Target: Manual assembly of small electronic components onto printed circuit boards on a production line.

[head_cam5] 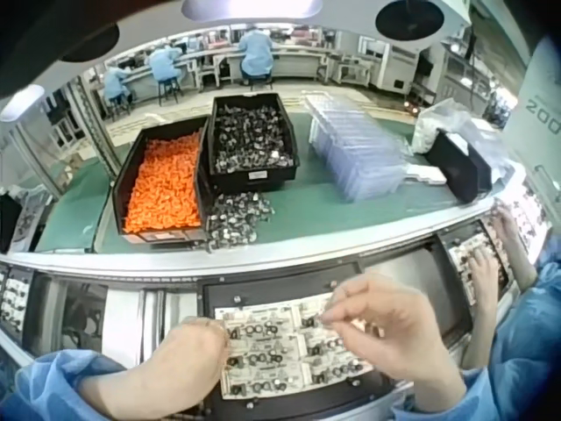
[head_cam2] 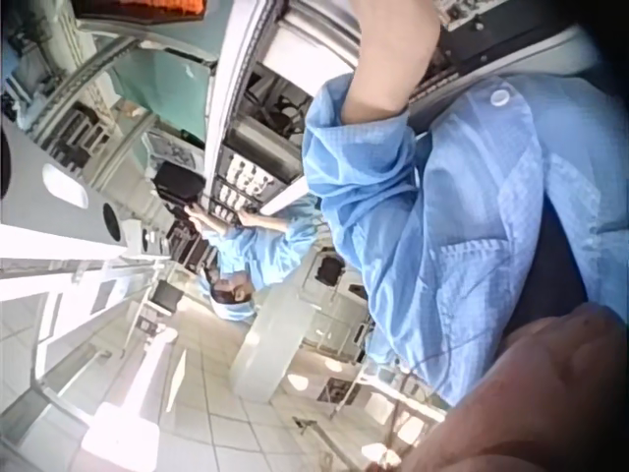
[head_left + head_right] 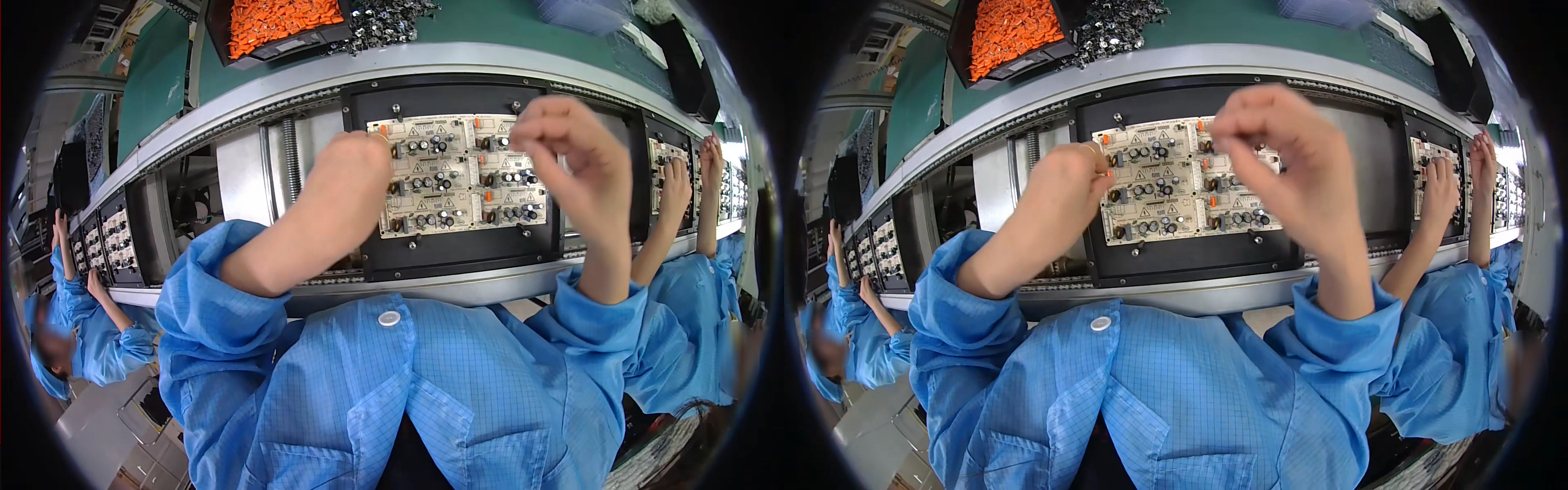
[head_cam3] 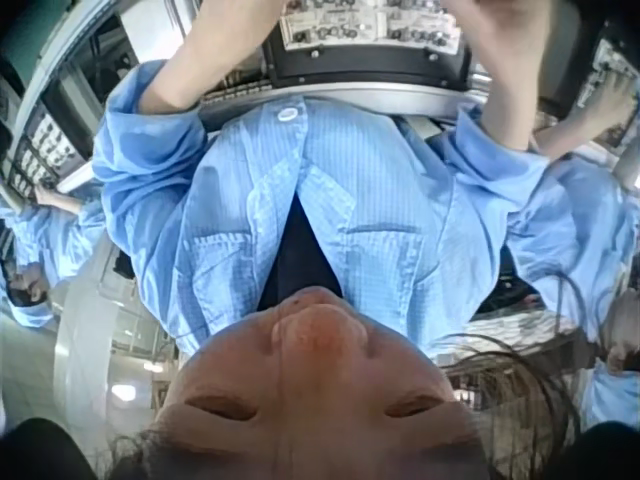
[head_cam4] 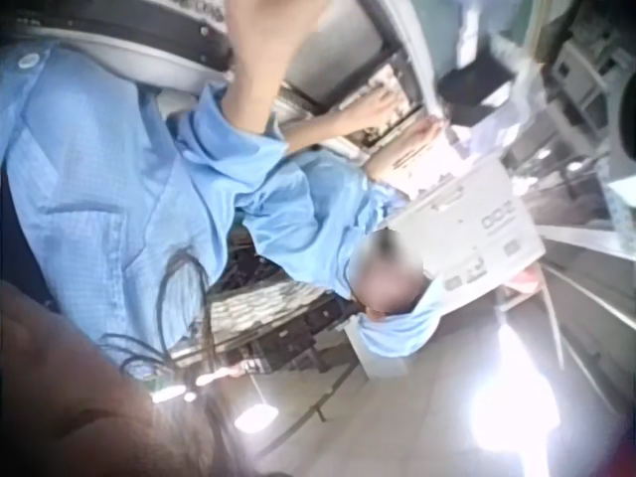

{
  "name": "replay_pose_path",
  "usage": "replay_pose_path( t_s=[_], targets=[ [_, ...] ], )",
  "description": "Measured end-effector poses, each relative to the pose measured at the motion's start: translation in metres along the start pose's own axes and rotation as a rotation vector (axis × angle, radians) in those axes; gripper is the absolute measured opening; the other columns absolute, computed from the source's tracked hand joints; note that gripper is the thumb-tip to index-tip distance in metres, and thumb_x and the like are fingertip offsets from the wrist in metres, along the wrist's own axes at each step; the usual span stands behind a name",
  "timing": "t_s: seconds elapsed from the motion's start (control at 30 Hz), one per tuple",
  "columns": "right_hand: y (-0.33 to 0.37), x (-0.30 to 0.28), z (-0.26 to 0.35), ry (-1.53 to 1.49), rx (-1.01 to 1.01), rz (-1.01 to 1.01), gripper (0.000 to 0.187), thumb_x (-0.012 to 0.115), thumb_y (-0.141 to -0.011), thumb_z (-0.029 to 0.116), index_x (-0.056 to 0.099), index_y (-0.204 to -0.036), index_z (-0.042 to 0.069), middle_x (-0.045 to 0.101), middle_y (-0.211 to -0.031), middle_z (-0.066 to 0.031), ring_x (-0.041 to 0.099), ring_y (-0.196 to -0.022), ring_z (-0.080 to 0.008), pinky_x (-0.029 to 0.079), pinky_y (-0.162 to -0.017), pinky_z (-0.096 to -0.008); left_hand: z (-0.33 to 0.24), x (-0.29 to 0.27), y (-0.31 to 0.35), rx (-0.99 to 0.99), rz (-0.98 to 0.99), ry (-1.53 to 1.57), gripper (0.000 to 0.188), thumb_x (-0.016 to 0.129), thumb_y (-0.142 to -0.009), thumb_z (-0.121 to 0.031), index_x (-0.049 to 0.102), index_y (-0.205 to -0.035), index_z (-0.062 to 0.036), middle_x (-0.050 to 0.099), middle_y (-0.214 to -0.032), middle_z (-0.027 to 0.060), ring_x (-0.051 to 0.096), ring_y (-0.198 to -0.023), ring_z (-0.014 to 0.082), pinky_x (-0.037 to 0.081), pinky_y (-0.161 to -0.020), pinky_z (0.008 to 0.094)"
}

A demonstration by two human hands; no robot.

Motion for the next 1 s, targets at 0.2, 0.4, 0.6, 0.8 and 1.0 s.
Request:
replay_pose_path(
  t_s=[0.2,0.4,0.6,0.8,1.0],
  targets=[
    [0.038,0.030,-0.010,0.564,-0.111,0.238,0.026,0.067,-0.077,-0.010,0.066,-0.100,0.002,0.064,-0.099,-0.0101,0.063,-0.092,-0.0248,0.051,-0.078,-0.0322,0.053,-0.061,-0.070,0.017,-0.525,-0.168,0.014,0.069,-0.085,-0.012,0.065,-0.087,0.0016,0.067,-0.075,0.0179,0.062,-0.064,0.0297,0.051,-0.064,0.0380],
    [0.037,0.049,-0.009,0.727,-0.124,0.272,0.030,0.070,-0.073,-0.006,0.064,-0.100,0.006,0.065,-0.093,-0.0080,0.058,-0.097,-0.0303,0.049,-0.084,-0.0390,0.143,-0.094,-0.132,-0.149,-0.618,-0.496,0.020,0.068,-0.082,-0.015,0.061,-0.078,0.0036,0.064,-0.083,0.0272,0.062,-0.081,0.0442,0.051,-0.075,0.0496],
    [0.038,0.053,-0.009,0.856,-0.153,0.353,0.033,0.072,-0.072,-0.002,0.063,-0.102,0.008,0.066,-0.091,-0.0046,0.055,-0.102,-0.0296,0.044,-0.092,-0.0421,0.154,-0.093,-0.147,-0.151,-0.594,-0.457,0.018,0.067,-0.080,-0.013,0.062,-0.074,0.0040,0.064,-0.082,0.0273,0.064,-0.086,0.0439,0.051,-0.077,0.0497],
    [0.033,0.057,0.002,0.914,-0.202,0.366,0.038,0.073,-0.071,-0.002,0.064,-0.106,0.008,0.066,-0.092,-0.0051,0.055,-0.100,-0.0298,0.044,-0.092,-0.0415,0.124,-0.122,-0.114,-0.153,-0.581,-0.285,0.013,0.063,-0.080,-0.007,0.064,-0.074,0.0048,0.065,-0.081,0.0270,0.065,-0.077,0.0435,0.053,-0.072,0.0486],
    [0.049,0.018,0.019,0.732,-0.072,-0.082,0.036,0.070,-0.078,-0.005,0.064,-0.112,0.004,0.065,-0.099,-0.0080,0.060,-0.100,-0.0243,0.046,-0.089,-0.0343,0.050,-0.083,-0.028,-0.112,-0.278,0.197,0.015,0.068,-0.085,-0.012,0.071,-0.091,0.0013,0.068,-0.077,0.0203,0.068,-0.067,0.0292,0.053,-0.063,0.0370]
  ],
)
Point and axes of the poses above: each hand's wrist, its own y-axis away from the middle knuckle, its own x-axis out of the palm, z = x × y, the point moved 4 cm from there along -y, towards the middle knuckle
